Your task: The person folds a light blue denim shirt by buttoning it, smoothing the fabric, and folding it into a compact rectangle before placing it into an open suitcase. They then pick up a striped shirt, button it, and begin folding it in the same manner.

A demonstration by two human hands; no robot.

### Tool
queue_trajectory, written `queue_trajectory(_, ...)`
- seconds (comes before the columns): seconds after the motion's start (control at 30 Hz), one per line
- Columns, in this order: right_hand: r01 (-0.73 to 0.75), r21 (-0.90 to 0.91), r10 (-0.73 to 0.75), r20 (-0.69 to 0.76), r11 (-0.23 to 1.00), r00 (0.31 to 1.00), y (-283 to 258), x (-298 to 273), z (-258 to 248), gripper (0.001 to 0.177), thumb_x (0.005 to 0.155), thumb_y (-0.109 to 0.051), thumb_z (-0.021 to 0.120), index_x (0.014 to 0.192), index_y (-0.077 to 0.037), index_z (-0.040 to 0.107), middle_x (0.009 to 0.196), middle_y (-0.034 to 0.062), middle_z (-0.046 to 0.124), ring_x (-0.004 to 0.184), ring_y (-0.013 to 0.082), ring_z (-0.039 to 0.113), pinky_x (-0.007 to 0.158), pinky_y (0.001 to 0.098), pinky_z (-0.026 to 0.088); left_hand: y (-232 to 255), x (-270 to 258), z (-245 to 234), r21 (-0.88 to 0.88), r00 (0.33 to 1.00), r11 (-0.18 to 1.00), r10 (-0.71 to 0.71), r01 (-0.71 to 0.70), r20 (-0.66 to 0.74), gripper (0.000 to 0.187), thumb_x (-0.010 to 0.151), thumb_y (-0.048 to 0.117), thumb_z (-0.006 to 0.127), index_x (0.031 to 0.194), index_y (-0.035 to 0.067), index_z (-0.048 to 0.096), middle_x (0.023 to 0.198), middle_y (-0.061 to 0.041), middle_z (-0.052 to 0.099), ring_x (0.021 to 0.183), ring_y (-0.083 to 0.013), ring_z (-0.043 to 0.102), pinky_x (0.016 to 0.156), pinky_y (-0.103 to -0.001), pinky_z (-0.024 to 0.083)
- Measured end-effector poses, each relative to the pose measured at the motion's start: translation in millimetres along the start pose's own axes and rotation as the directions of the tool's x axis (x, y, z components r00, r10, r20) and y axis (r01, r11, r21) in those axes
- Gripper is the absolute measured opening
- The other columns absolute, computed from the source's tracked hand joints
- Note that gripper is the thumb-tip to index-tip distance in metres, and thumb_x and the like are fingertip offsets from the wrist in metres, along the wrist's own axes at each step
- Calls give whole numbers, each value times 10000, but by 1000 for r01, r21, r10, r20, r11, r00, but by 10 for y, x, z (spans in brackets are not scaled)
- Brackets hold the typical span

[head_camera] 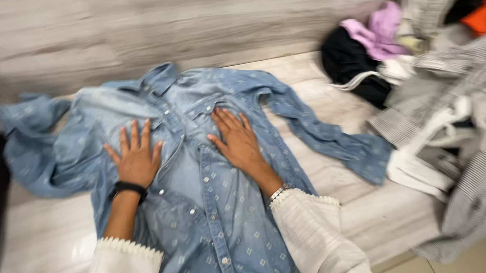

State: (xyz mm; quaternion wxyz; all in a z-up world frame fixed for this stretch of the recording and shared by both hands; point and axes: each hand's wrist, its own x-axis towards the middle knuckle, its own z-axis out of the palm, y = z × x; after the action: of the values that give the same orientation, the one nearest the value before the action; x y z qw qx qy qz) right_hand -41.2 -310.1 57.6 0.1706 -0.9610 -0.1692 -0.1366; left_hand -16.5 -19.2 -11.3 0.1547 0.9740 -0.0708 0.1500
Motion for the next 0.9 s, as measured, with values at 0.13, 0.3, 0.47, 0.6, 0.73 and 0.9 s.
queue_trajectory(0.13,-66,6,66,14,998,998,203,-234,-312,645,1038,-522,455,1543,-122,428,1639,80,387,1537,251,305,1261,499,181,268,47,71,-39,995,994,100,-99,8,692,1019,563,361,1635,268,254,1693,-136,222,1544,-432,168,1098,-825,9)
queue_trajectory(0.3,-145,-193,142,-27,970,989,157,-376,-543,674,983,-536,513,1473,-78,448,1576,107,422,1468,265,354,1173,559,204,480,399,279,-44,981,983,180,-177,71,729,998,606,328,1640,276,224,1685,-151,198,1522,-461,149,1051,-850,4)
queue_trajectory(0.47,247,222,-226,-117,943,967,-469,-1091,-709,479,1024,-436,588,1400,-139,571,1478,83,555,1442,272,495,1250,500,344,614,537,-154,-130,950,986,140,-107,280,748,918,537,485,1579,243,296,1650,-134,249,1488,-418,183,1058,-796,42)
queue_trajectory(0.6,363,270,-376,-3,892,927,-660,-1377,-770,432,984,-429,619,1349,-200,632,1469,79,566,1418,256,505,1229,519,335,846,17,-973,-351,961,897,276,-269,-31,505,1080,368,530,1515,111,526,1587,-212,493,1452,-418,463,1217,-546,353)
queue_trajectory(0.73,328,371,-352,-5,869,936,-592,-1379,-752,379,970,-430,648,1262,-190,675,1419,39,616,1387,219,548,1204,480,389,1120,-711,-1454,-464,962,861,267,-209,64,402,976,297,630,1325,99,658,1420,-154,634,1341,-373,592,1127,-444,435)
queue_trajectory(0.9,328,303,-323,-68,895,944,-535,-1390,-598,339,977,-422,668,1122,-116,683,1317,32,684,1283,221,623,1195,425,441,1134,-1175,-1325,-259,922,898,382,-355,59,505,755,319,738,1194,70,709,1429,-211,584,1226,-426,568,1017,-462,436)
